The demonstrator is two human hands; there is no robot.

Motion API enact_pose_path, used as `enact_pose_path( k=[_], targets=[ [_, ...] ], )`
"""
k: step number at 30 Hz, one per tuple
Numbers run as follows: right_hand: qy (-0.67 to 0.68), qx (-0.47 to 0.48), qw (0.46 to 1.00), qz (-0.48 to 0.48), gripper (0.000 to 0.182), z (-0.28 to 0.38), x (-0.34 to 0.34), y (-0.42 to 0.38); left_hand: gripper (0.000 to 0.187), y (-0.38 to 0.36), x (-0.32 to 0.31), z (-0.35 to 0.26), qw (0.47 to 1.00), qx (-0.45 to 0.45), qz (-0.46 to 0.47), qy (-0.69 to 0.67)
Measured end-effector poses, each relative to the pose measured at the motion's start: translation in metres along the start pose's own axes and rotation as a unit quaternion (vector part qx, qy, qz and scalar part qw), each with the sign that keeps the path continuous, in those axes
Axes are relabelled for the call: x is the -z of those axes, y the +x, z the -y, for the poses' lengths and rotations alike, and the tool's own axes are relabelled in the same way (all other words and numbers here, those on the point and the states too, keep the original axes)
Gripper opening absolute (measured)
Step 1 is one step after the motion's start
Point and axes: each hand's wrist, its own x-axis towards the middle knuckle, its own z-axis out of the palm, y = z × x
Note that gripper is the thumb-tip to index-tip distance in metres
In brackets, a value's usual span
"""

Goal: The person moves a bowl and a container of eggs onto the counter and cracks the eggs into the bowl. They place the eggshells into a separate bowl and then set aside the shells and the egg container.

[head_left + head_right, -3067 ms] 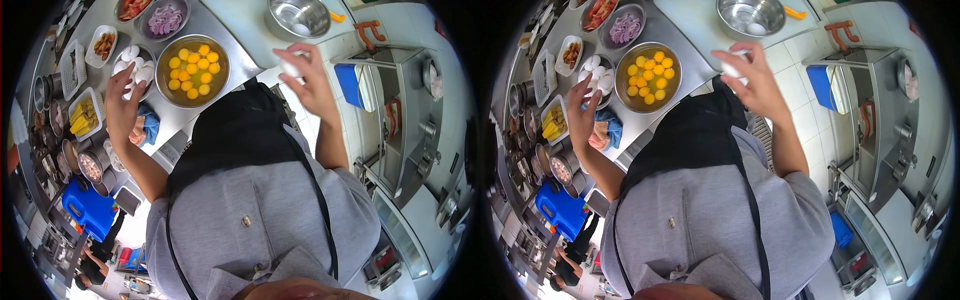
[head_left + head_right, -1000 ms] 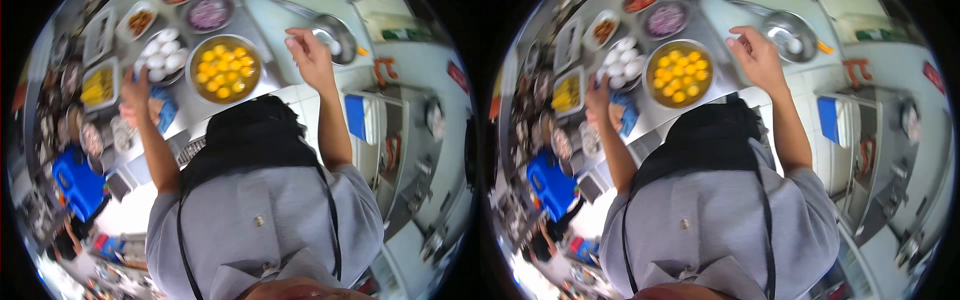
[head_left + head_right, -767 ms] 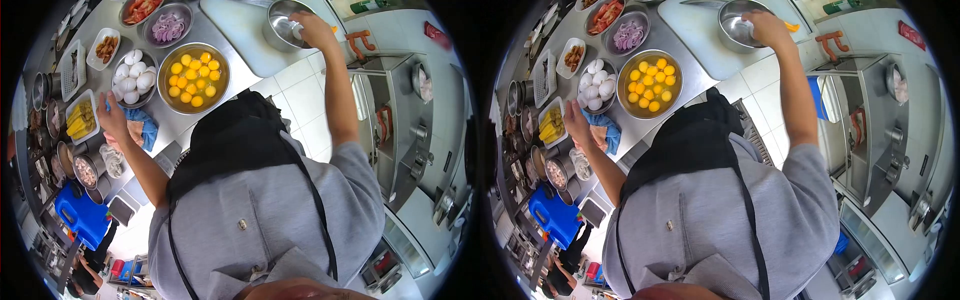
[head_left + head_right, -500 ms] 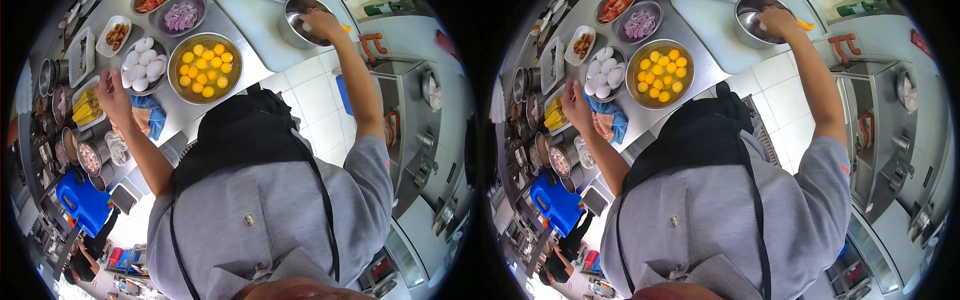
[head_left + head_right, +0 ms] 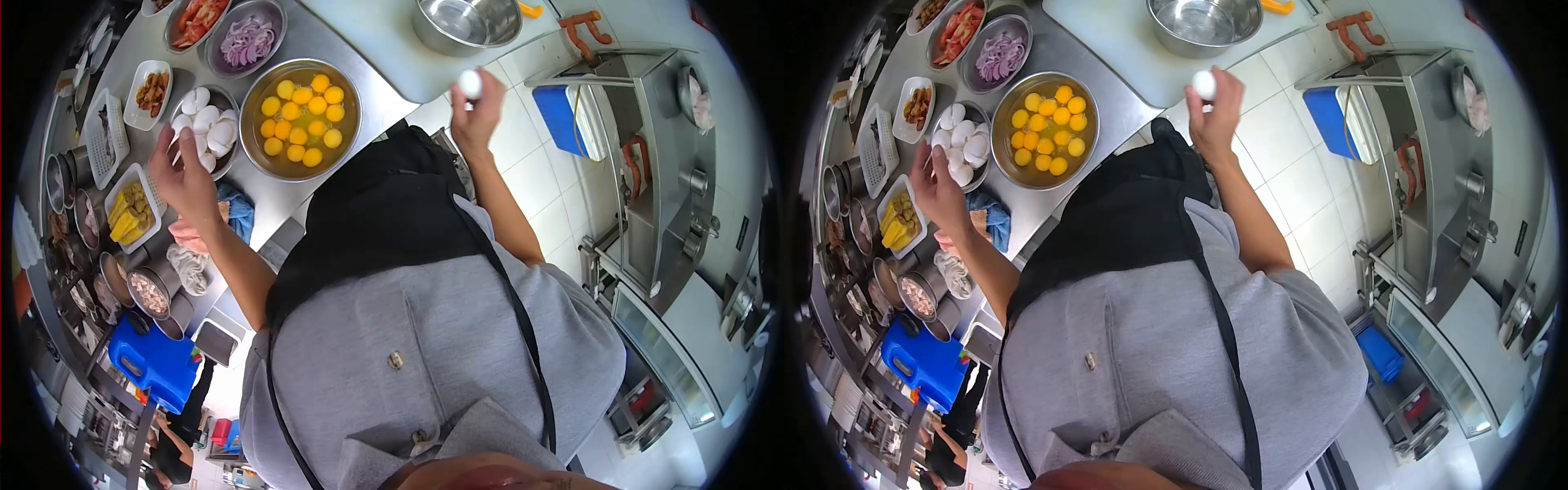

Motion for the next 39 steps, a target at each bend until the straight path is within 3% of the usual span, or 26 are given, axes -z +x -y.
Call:
enact_pose_path(
  k=[3,5,6,7,8,9,10,13,15,17,21,23,34,39],
  targets=[
    [-0.017,-0.027,0.998,0.049,0.047,-0.011,-0.015,-0.021,0.04,0.0,-0.019,-0.02,0.999,-0.038,0.029,-0.006],
    [0.029,-0.068,0.997,0.039,0.043,0.009,-0.011,-0.008,0.038,-0.002,-0.03,-0.024,0.998,-0.037,0.047,-0.028],
    [0.117,-0.165,0.979,0.042,0.036,0.025,-0.009,-0.002,0.036,-0.005,-0.037,-0.025,0.994,-0.048,0.086,-0.038],
    [0.119,-0.162,0.979,0.039,0.036,0.037,-0.006,0.01,0.035,-0.007,-0.045,-0.027,0.99,-0.06,0.121,-0.05],
    [0.274,-0.293,0.911,0.093,0.035,0.047,-0.003,0.019,0.034,-0.011,-0.054,-0.032,0.98,-0.078,0.173,-0.062],
    [0.417,-0.411,0.797,0.145,0.037,0.059,-0.002,0.027,0.034,-0.018,-0.062,-0.039,0.968,-0.094,0.223,-0.072],
    [0.408,-0.423,0.789,0.178,0.04,0.075,-0.003,0.034,0.035,-0.023,-0.07,-0.053,0.952,-0.123,0.27,-0.079],
    [0.403,-0.404,0.776,0.267,0.034,0.098,-0.017,0.046,0.041,-0.041,-0.089,-0.087,0.911,-0.156,0.362,-0.122],
    [0.385,-0.414,0.776,0.278,0.036,0.109,-0.035,0.044,0.042,-0.044,-0.095,-0.089,0.902,-0.16,0.377,-0.137],
    [0.332,-0.247,0.869,0.272,0.041,0.108,-0.053,0.038,0.044,-0.041,-0.096,-0.084,0.892,-0.164,0.392,-0.154],
    [0.25,-0.17,0.905,0.298,0.046,0.118,-0.065,0.037,0.041,-0.04,-0.091,-0.066,0.902,-0.116,0.366,-0.197],
    [0.243,-0.171,0.902,0.314,0.046,0.123,-0.07,0.037,0.045,-0.045,-0.089,-0.062,0.91,-0.034,0.364,-0.196],
    [0.225,-0.14,0.879,0.397,0.04,0.126,-0.079,0.046,0.04,-0.05,-0.094,-0.042,0.937,0.031,0.289,-0.194],
    [0.226,-0.01,0.887,0.404,0.037,0.115,-0.086,0.052,0.038,-0.039,-0.085,-0.028,0.927,0.046,0.3,-0.221]
  ],
)
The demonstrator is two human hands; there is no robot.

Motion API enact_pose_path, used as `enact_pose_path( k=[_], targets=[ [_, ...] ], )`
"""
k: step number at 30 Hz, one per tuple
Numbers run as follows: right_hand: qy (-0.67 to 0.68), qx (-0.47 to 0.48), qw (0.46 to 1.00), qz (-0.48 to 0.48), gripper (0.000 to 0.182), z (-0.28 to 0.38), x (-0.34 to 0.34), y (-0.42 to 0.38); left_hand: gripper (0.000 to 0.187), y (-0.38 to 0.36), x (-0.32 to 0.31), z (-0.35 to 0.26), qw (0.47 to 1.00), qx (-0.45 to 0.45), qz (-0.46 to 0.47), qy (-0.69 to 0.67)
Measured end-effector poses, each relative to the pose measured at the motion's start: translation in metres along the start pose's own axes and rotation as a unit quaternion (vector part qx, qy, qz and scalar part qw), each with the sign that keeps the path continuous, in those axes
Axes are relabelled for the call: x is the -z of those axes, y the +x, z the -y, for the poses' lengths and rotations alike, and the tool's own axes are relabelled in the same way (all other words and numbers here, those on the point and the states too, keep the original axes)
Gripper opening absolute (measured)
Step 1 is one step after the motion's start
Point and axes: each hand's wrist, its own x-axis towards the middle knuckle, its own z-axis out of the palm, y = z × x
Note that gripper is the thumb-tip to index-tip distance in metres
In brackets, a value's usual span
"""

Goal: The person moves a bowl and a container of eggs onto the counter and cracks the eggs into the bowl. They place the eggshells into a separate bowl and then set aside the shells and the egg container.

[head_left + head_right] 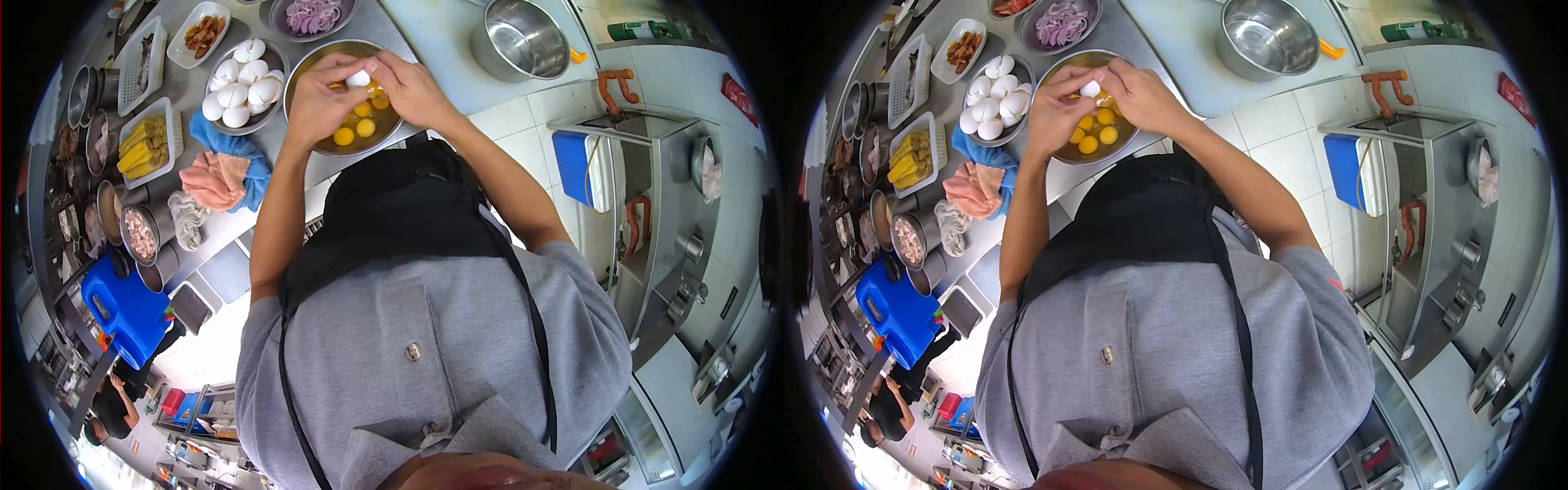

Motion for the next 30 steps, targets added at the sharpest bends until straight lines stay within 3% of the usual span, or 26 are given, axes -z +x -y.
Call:
enact_pose_path(
  k=[2,6,10,13,15,16,18,20,22,24,25,26,28,30],
  targets=[
    [-0.047,0.009,0.998,0.028,0.037,0.0,0.006,0.003,0.039,0.0,0.01,-0.011,0.978,-0.089,0.058,0.179],
    [-0.162,0.053,0.983,0.067,0.035,0.012,0.01,0.013,0.039,-0.003,0.02,-0.032,0.944,-0.16,0.065,0.28],
    [-0.115,0.112,0.987,0.024,0.034,0.014,-0.002,0.024,0.035,-0.005,0.02,-0.041,0.96,-0.145,0.043,0.237],
    [-0.123,0.038,0.991,0.043,0.044,0.032,-0.007,0.028,0.035,-0.009,0.022,-0.04,0.975,-0.118,0.036,0.186],
    [-0.112,0.05,0.991,0.046,0.046,0.028,-0.012,0.03,0.037,-0.015,0.024,-0.036,0.982,-0.092,0.027,0.164],
    [-0.104,0.053,0.992,0.044,0.047,0.025,-0.015,0.031,0.037,-0.018,0.026,-0.032,0.981,-0.091,0.013,0.171],
    [-0.084,0.067,0.993,0.058,0.047,0.024,-0.017,0.031,0.04,-0.031,0.034,-0.023,0.997,-0.027,-0.044,0.059],
    [-0.041,0.02,0.998,0.049,0.046,0.026,-0.01,0.029,0.043,-0.041,0.049,-0.015,0.995,-0.031,-0.094,0.031],
    [-0.035,-0.014,0.996,0.077,0.045,0.023,-0.003,0.029,0.045,-0.054,0.063,-0.018,0.969,-0.006,-0.206,0.139],
    [-0.034,-0.055,0.993,0.097,0.044,0.015,0.003,0.028,0.048,-0.06,0.074,-0.013,0.949,0.026,-0.25,0.193],
    [-0.028,-0.045,0.995,0.088,0.043,0.009,0.002,0.029,0.049,-0.061,0.079,-0.004,0.889,-0.025,-0.265,0.372],
    [-0.021,-0.035,0.996,0.079,0.042,0.005,0.0,0.03,0.051,-0.064,0.085,0.006,0.796,-0.073,-0.268,0.538],
    [-0.016,-0.035,0.997,0.073,0.041,0.004,0.0,0.031,0.056,-0.069,0.087,0.016,0.782,-0.071,-0.284,0.551],
    [-0.012,-0.039,0.997,0.065,0.04,0.005,0.003,0.031,0.055,-0.073,0.078,0.016,0.761,-0.04,-0.401,0.507]
  ],
)
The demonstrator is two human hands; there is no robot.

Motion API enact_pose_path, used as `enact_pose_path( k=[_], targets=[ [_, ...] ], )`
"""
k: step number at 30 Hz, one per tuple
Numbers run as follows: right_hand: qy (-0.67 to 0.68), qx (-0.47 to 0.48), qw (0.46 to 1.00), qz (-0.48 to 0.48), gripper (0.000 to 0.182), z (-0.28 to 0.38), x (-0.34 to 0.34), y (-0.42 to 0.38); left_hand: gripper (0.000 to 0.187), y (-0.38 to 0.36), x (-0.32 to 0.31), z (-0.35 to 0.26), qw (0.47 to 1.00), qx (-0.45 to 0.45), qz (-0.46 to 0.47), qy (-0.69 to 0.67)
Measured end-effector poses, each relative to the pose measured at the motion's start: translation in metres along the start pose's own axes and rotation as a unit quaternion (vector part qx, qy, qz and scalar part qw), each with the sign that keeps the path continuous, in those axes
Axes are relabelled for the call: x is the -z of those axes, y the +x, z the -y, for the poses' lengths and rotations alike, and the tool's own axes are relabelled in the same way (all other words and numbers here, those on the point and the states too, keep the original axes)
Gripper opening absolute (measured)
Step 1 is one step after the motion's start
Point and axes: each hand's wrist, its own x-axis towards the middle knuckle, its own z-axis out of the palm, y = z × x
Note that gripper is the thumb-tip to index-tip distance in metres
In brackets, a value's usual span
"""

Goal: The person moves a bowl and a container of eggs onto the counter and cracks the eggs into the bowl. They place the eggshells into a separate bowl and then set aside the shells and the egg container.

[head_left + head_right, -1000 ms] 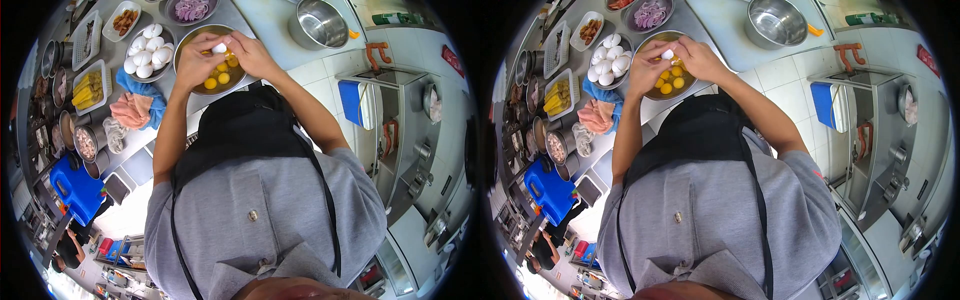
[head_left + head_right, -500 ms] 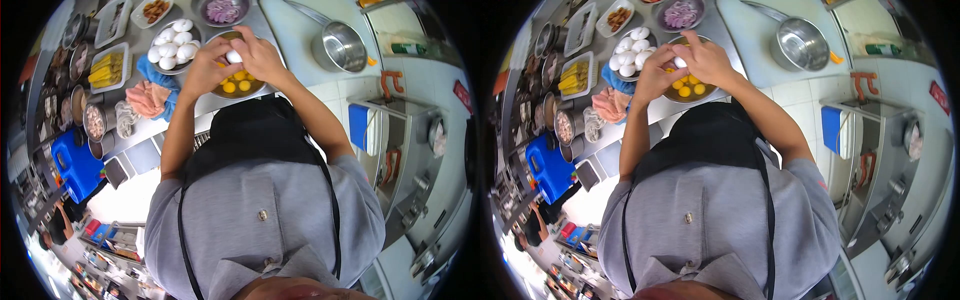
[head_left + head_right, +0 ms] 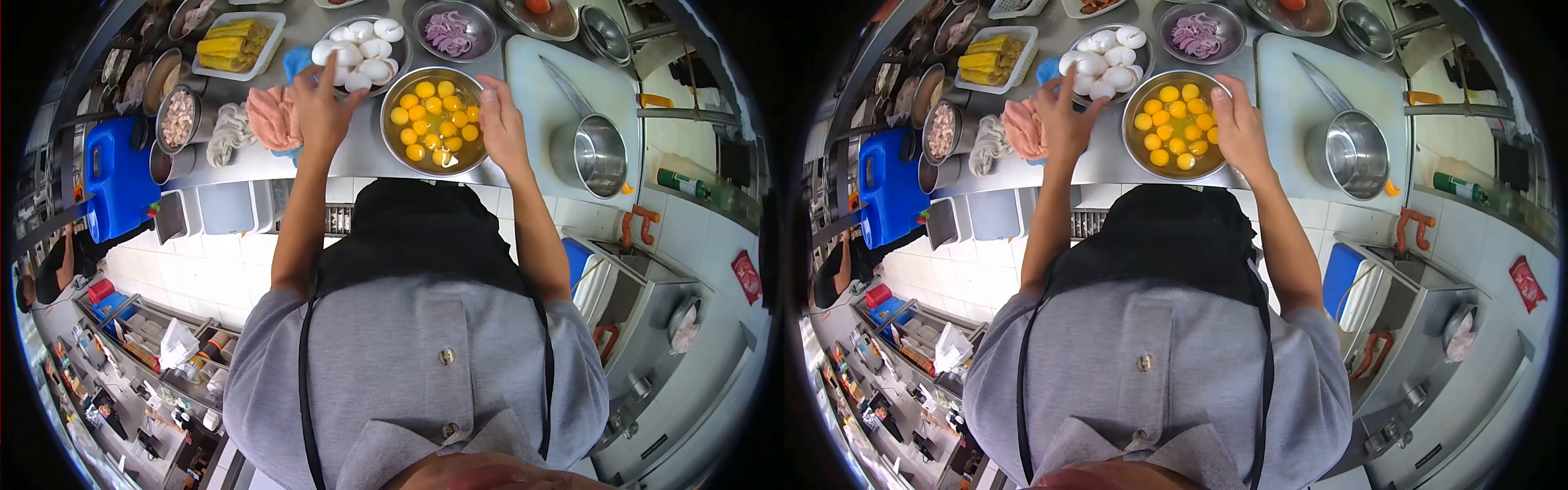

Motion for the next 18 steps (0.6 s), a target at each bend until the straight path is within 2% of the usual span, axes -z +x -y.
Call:
enact_pose_path(
  k=[1,3,4,5,6,7,9,10,12,13,15,17,18],
  targets=[
    [0.003,-0.004,1.0,-0.009,0.04,0.002,0.002,-0.001,0.055,-0.003,-0.001,0.001,1.0,0.003,-0.002,0.001],
    [0.005,-0.007,1.0,-0.012,0.039,0.0,0.006,-0.003,0.054,-0.014,-0.005,0.006,0.96,0.236,-0.004,-0.153],
    [0.025,-0.018,0.999,-0.015,0.038,-0.004,0.008,-0.004,0.054,-0.02,-0.008,0.011,0.959,0.239,-0.007,-0.152],
    [0.045,-0.029,0.998,-0.018,0.038,-0.006,0.009,-0.005,0.043,-0.024,-0.01,0.017,0.888,0.348,0.087,-0.288],
    [0.043,-0.026,0.999,-0.015,0.038,-0.008,0.01,-0.007,0.033,-0.028,-0.015,0.022,0.777,0.441,0.177,-0.413],
    [0.055,-0.036,0.998,-0.017,0.037,-0.008,0.011,-0.009,0.033,-0.028,-0.019,0.02,0.777,0.441,0.173,-0.415],
    [0.063,-0.043,0.997,-0.018,0.037,-0.009,0.015,-0.013,0.022,-0.027,-0.029,0.013,0.648,0.528,0.087,-0.543],
    [0.057,-0.054,0.997,-0.017,0.038,-0.011,0.017,-0.014,0.022,-0.025,-0.034,0.014,0.646,0.528,0.085,-0.544],
    [0.049,-0.062,0.997,-0.015,0.038,-0.014,0.019,-0.017,0.015,-0.019,-0.042,0.019,0.624,0.511,-0.01,-0.591],
    [0.054,-0.066,0.996,-0.015,0.037,-0.016,0.021,-0.019,0.015,-0.017,-0.043,0.019,0.624,0.51,-0.014,-0.592],
    [0.059,-0.066,0.996,-0.013,0.037,-0.018,0.025,-0.022,0.014,-0.014,-0.043,0.018,0.67,0.494,-0.004,-0.555],
    [0.112,-0.117,0.986,-0.026,0.034,-0.017,0.029,-0.027,0.014,-0.011,-0.037,0.022,0.686,0.48,-0.013,-0.546],
    [0.111,-0.114,0.987,-0.022,0.034,-0.017,0.031,-0.028,0.014,-0.01,-0.034,0.025,0.702,0.468,-0.019,-0.536]
  ],
)
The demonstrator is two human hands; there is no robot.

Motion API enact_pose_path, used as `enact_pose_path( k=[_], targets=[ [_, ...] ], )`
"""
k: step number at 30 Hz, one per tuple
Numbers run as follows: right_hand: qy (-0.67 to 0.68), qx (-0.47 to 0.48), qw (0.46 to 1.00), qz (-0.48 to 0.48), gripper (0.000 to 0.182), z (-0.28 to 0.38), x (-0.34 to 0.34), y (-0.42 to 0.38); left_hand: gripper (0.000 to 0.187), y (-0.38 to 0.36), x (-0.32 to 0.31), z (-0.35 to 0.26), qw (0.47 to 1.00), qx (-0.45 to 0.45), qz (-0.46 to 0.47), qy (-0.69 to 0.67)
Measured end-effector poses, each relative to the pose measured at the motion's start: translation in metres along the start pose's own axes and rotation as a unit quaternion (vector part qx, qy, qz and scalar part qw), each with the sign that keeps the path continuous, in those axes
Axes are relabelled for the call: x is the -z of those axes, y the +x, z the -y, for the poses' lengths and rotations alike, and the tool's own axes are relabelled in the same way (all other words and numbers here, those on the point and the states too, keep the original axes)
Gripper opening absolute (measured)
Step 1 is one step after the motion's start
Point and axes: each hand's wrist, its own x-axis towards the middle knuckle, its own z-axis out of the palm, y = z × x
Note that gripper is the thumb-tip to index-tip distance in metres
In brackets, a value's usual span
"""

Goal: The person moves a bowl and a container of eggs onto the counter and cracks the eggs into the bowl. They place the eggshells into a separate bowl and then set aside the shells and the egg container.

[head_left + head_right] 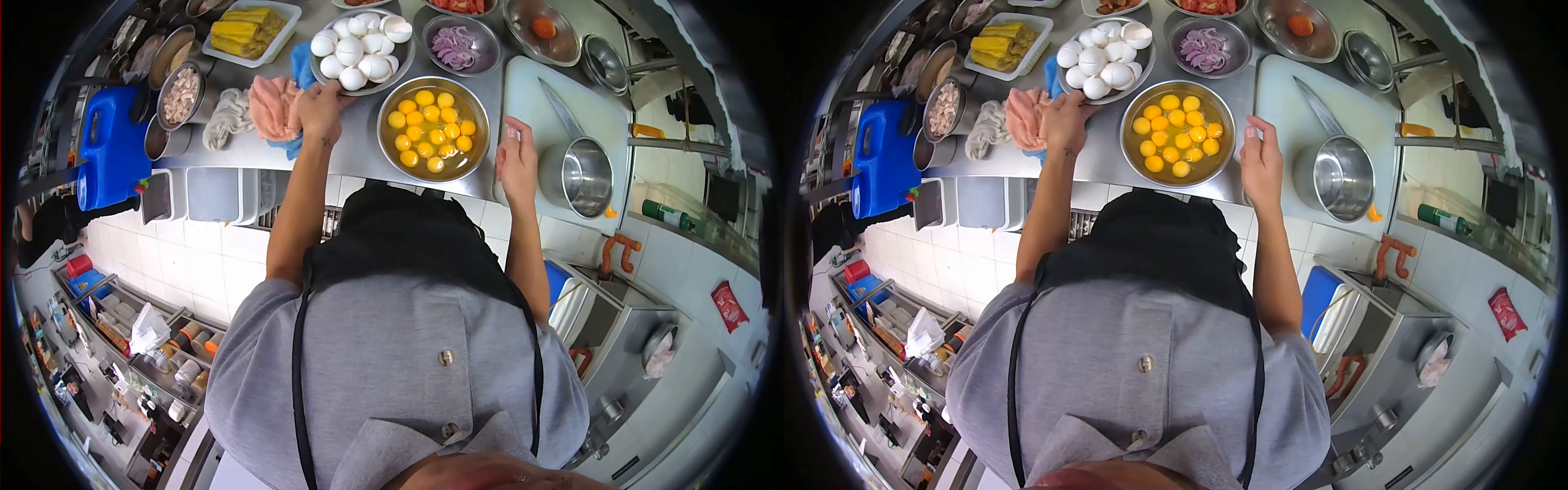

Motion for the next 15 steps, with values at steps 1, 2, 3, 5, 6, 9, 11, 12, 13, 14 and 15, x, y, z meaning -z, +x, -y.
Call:
enact_pose_path(
  k=[1,2,3,5,6,9,11,12,13,14,15],
  targets=[
    [0.014,0.005,1.0,-0.003,0.033,-0.001,0.001,0.0,0.014,-0.001,0.001,-0.008,1.0,-0.003,-0.004,-0.002],
    [0.029,0.008,1.0,-0.004,0.032,-0.002,0.002,-0.001,0.014,-0.006,0.003,-0.021,1.0,-0.03,0.002,-0.004],
    [0.026,0.009,1.0,0.006,0.032,-0.004,0.003,-0.001,0.015,-0.012,0.008,-0.032,0.998,-0.057,0.005,-0.007],
    [-0.002,0.031,0.999,0.011,0.034,-0.005,0.003,0.001,0.016,-0.026,0.024,-0.049,0.998,-0.052,-0.004,-0.029],
    [-0.003,0.034,0.999,0.031,0.034,-0.002,0.003,0.001,0.016,-0.036,0.035,-0.06,0.998,-0.045,-0.003,-0.048],
    [0.008,-0.005,0.999,0.037,0.033,0.007,-0.003,0.0,0.018,-0.072,0.084,-0.076,0.995,-0.057,-0.049,-0.07],
    [0.015,0.021,1.0,0.005,0.032,0.01,-0.006,0.003,0.023,-0.102,0.122,-0.083,0.992,-0.038,-0.114,-0.026],
    [0.013,0.023,0.999,0.019,0.032,0.012,-0.007,0.005,0.026,-0.122,0.129,-0.087,0.987,-0.042,-0.144,-0.06],
    [0.005,0.025,1.0,0.016,0.031,0.013,-0.008,0.008,0.026,-0.132,0.163,-0.075,0.984,-0.042,-0.165,-0.058],
    [-0.003,0.027,1.0,0.011,0.031,0.014,-0.009,0.009,0.025,-0.149,0.182,-0.074,0.98,-0.035,-0.187,-0.052],
    [0.004,0.025,1.0,0.015,0.03,0.016,-0.01,0.01,0.025,-0.162,0.2,-0.069,0.97,-0.041,-0.229,-0.068]
  ],
)
